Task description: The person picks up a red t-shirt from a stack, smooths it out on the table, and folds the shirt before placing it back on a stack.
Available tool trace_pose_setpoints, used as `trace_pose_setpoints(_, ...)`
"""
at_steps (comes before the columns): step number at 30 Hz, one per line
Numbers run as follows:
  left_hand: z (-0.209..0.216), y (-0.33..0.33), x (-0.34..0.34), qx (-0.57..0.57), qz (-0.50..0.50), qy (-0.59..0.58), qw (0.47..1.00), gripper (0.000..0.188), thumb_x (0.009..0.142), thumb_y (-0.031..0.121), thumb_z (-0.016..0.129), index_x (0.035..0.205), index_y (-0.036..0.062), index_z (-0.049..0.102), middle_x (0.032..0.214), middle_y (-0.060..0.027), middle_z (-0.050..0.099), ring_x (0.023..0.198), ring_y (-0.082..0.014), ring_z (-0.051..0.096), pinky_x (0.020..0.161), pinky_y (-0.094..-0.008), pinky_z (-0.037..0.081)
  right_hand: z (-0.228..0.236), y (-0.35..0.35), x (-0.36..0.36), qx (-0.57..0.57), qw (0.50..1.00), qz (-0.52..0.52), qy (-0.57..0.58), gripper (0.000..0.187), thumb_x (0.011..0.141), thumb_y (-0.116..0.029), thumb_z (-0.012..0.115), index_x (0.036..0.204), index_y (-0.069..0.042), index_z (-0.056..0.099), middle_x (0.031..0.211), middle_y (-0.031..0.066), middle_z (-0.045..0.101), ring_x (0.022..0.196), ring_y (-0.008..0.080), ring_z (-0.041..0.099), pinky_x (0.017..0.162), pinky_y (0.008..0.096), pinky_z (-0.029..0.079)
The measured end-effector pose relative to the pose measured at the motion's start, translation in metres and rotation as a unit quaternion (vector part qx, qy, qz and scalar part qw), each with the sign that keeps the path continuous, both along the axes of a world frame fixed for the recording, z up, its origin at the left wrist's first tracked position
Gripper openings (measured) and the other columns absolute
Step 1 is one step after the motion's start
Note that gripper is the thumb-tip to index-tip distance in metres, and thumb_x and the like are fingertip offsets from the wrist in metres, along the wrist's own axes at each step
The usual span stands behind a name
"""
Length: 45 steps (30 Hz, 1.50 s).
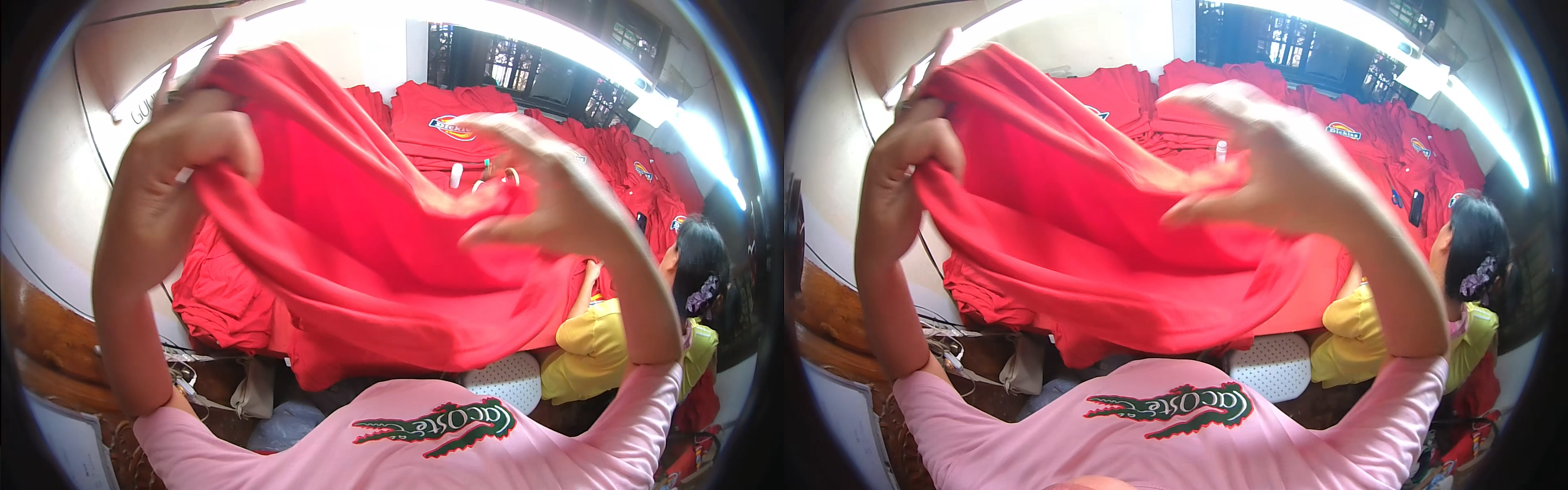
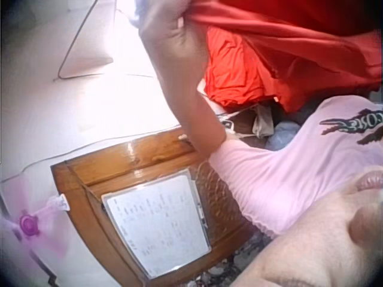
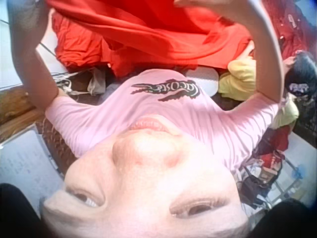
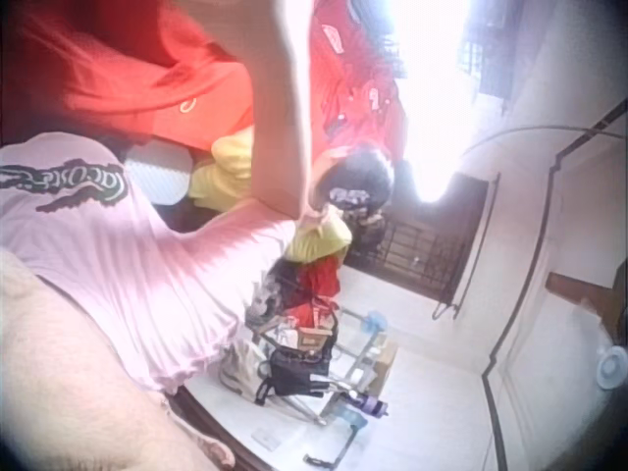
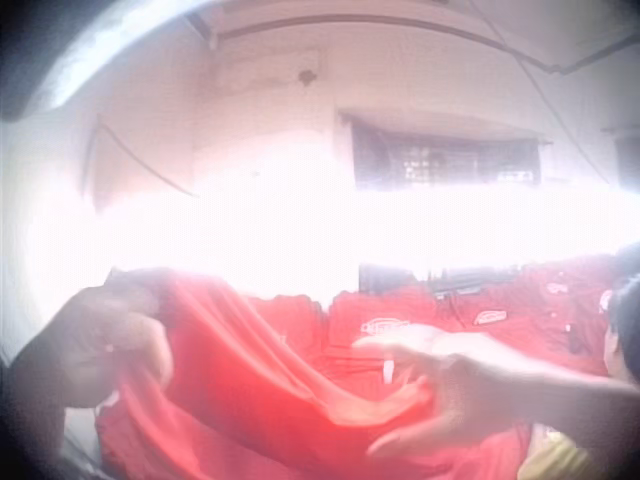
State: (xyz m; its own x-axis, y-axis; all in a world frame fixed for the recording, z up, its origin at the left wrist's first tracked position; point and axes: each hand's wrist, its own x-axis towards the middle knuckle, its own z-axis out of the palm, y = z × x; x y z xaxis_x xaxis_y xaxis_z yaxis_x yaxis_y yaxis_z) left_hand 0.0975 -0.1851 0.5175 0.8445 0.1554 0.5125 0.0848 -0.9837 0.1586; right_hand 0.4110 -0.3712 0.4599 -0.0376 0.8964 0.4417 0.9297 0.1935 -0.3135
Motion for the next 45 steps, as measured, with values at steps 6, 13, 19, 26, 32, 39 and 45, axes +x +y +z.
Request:
trace_pose_setpoints(6,-0.02,0.001,0.038,0.222,0.059,0.019,0.973,0.019,0.076,-0.011,0.054,0.073,0.0066,0.058,0.092,-0.0117,0.064,0.159,-0.0386,0.031,0.13,-0.0571,0.001,-0.088,0.088,-0.012,-0.212,0.976,0.027,0.05,0.027,0.084,-0.011,0.066,0.11,-0.007,0.073,0.103,0.0205,0.075,0.103,0.0426,0.071,0.09,0.0509,0.056)
trace_pose_setpoints(13,-0.106,0.159,0.009,0.336,0.185,0.254,0.888,0.024,0.089,0.003,0.063,0.078,0.0191,0.077,0.132,0.0041,0.072,0.16,-0.0232,0.028,0.133,-0.0617,-0.009,-0.087,0.191,0.125,0.113,0.967,-0.212,-0.081,0.022,0.09,-0.012,0.052,0.105,-0.006,0.068,0.102,0.0216,0.073,0.099,0.0458,0.068,0.087,0.0528,0.054)
trace_pose_setpoints(19,-0.071,0.224,-0.009,0.471,0.378,0.075,0.793,0.01,0.089,0.004,0.068,0.096,0.0109,0.073,0.162,0.0011,0.046,0.162,-0.027,0.021,0.128,-0.0651,0.017,-0.036,0.19,0.137,0.274,0.893,-0.323,-0.152,0.031,0.1,-0.019,0.051,0.127,-0.015,0.067,0.111,0.0172,0.075,0.104,0.0414,0.071,0.089,0.0498,0.057)
trace_pose_setpoints(26,-0.148,0.204,-0.079,0.472,0.27,-0.019,0.839,0.004,0.09,0.006,0.068,0.093,0.0071,0.066,0.144,-0.0079,0.062,0.142,-0.0273,0.052,0.125,-0.0542,0.028,-0.114,0.108,0.153,0.279,0.947,-0.157,0.017,0.02,0.087,0.007,0.067,0.104,-0.005,0.065,0.087,0.0099,0.069,0.078,0.0194,0.071,0.074,0.0301,0.054)
trace_pose_setpoints(32,-0.334,0.109,-0.11,0.192,0.198,0.057,0.96,0.005,0.078,0.004,0.067,0.08,0.0037,0.063,0.123,-0.0111,0.067,0.124,-0.0304,0.062,0.114,-0.0528,0.042,-0.3,-0.009,0.097,0.026,0.974,-0.213,0.075,0.031,0.072,0.011,0.067,0.098,-0.006,0.065,0.083,0.0136,0.067,0.075,0.0321,0.071,0.069,0.0398,0.057)
trace_pose_setpoints(39,-0.479,0.001,-0.137,-0.143,0.178,0.178,0.957,0.012,0.077,0.005,0.077,0.085,0.0005,0.068,0.117,-0.0127,0.066,0.119,-0.0361,0.062,0.1,-0.0487,0.051,-0.435,-0.112,0.035,-0.219,0.935,-0.252,0.123,0.023,0.078,-0.002,0.069,0.097,-0.008,0.059,0.087,0.0118,0.07,0.079,0.0343,0.071,0.069,0.0466,0.055)
trace_pose_setpoints(45,-0.482,0.017,-0.129,-0.327,0.247,0.173,0.896,0.014,0.084,0.009,0.075,0.074,0.0011,0.069,0.11,-0.0117,0.07,0.115,-0.0341,0.064,0.094,-0.0439,0.052,-0.411,-0.085,0.043,-0.256,0.918,-0.216,0.214,0.037,0.086,-0.019,0.077,0.118,-0.006,0.063,0.117,0.0134,0.07,0.109,0.033,0.068,0.095,0.0466,0.053)
